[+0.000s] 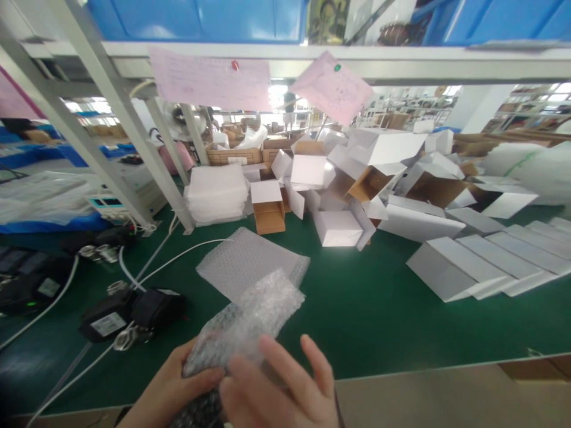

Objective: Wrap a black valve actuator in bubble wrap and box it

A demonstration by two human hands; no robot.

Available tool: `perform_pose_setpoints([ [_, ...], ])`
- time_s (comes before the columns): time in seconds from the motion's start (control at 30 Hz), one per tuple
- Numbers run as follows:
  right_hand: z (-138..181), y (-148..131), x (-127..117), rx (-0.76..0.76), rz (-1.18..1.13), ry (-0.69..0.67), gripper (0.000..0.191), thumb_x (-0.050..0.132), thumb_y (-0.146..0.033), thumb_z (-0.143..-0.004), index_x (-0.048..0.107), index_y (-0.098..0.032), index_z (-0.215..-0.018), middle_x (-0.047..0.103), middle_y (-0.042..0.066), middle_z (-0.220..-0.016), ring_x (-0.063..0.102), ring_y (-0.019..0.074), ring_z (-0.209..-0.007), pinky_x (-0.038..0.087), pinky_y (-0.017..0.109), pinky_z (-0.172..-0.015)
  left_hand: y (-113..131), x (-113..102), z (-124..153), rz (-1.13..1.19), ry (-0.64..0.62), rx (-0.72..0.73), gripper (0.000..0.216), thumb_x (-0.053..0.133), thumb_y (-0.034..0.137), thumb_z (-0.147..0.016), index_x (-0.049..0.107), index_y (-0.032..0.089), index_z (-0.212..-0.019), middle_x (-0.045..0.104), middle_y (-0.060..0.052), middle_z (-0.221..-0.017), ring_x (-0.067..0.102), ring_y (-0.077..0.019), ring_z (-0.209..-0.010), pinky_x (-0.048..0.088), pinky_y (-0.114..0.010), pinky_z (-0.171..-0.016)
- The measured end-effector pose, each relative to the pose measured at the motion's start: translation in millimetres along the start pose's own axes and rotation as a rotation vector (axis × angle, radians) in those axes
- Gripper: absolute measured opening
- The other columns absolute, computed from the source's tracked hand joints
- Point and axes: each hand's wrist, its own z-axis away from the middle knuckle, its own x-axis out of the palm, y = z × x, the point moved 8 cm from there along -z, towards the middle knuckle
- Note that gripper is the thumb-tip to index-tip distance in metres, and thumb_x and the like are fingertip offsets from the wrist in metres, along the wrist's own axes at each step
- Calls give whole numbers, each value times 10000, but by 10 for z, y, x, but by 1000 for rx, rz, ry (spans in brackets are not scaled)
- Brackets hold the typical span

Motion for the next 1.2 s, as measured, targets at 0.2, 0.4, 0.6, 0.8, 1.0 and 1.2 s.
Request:
perform_pose_setpoints([
  [0.2, 188, 322, 687, 475, -735, -306, 533, 340, -559, -1137, 699, -209, -1318, 724, 100, -1294, 664, 300, -1230, 454, 485, -1175, 112, 285, 135, 398, -69, -99, 769, 943, 635, -565, 781, 138, -1128, 806, -121, -1009, 740, -353, -992, 593, -408, -922],
  [0.4, 648, 281, 941, 1129, -1290, -49, 764, 580, -864, -925, 689, -259, -1379, 655, 90, -1408, 549, 326, -1368, 433, 409, -1189, 126, 354, 73, 691, 147, -123, 872, 943, 614, -583, 688, 201, -1308, 782, -110, -1200, 683, -389, -1219, 587, -451, -1032],
  [0.6, 295, 147, 981, 1068, -1876, 84, 836, 1005, -531, -709, 614, -225, -1382, 674, 135, -1362, 635, 369, -1266, 504, 481, -1103, 106, 382, -60, 437, 385, -23, 766, 814, 728, -692, 684, 208, -1240, 757, -66, -1191, 635, -349, -1270, 572, -396, -1047],
  [0.8, 594, 590, 960, 1318, -1672, 121, 882, 1094, -443, -508, 651, -171, -1219, 756, 153, -1183, 712, 358, -1119, 569, 411, -965, 687, 628, -137, -79, 309, 441, 618, 487, 744, -952, 650, 231, -1255, 687, -98, -1251, 643, -305, -1174, 573, -392, -927],
  [1.0, 1052, 1256, 670, 1471, -1391, 455, 1018, 1054, -482, -590, 564, -184, -1432, 762, 133, -1135, 712, 360, -1076, 592, 433, -928, 1088, 470, -697, -446, 306, 640, 353, 553, 529, -958, 713, 229, -1052, 664, -121, -1185, 633, -305, -1110, 541, -500, -972],
  [1.2, 1424, 1480, 668, 1486, -1334, 494, 943, 1041, -509, -588, 635, -167, -1368, 772, 158, -1024, 724, 430, -1016, 596, 565, -918, 1307, 41, -1872, -404, 416, 523, 315, 612, 329, -899, 724, 179, -1152, 634, -156, -1292, 603, -315, -1206, 554, -496, -964],
])
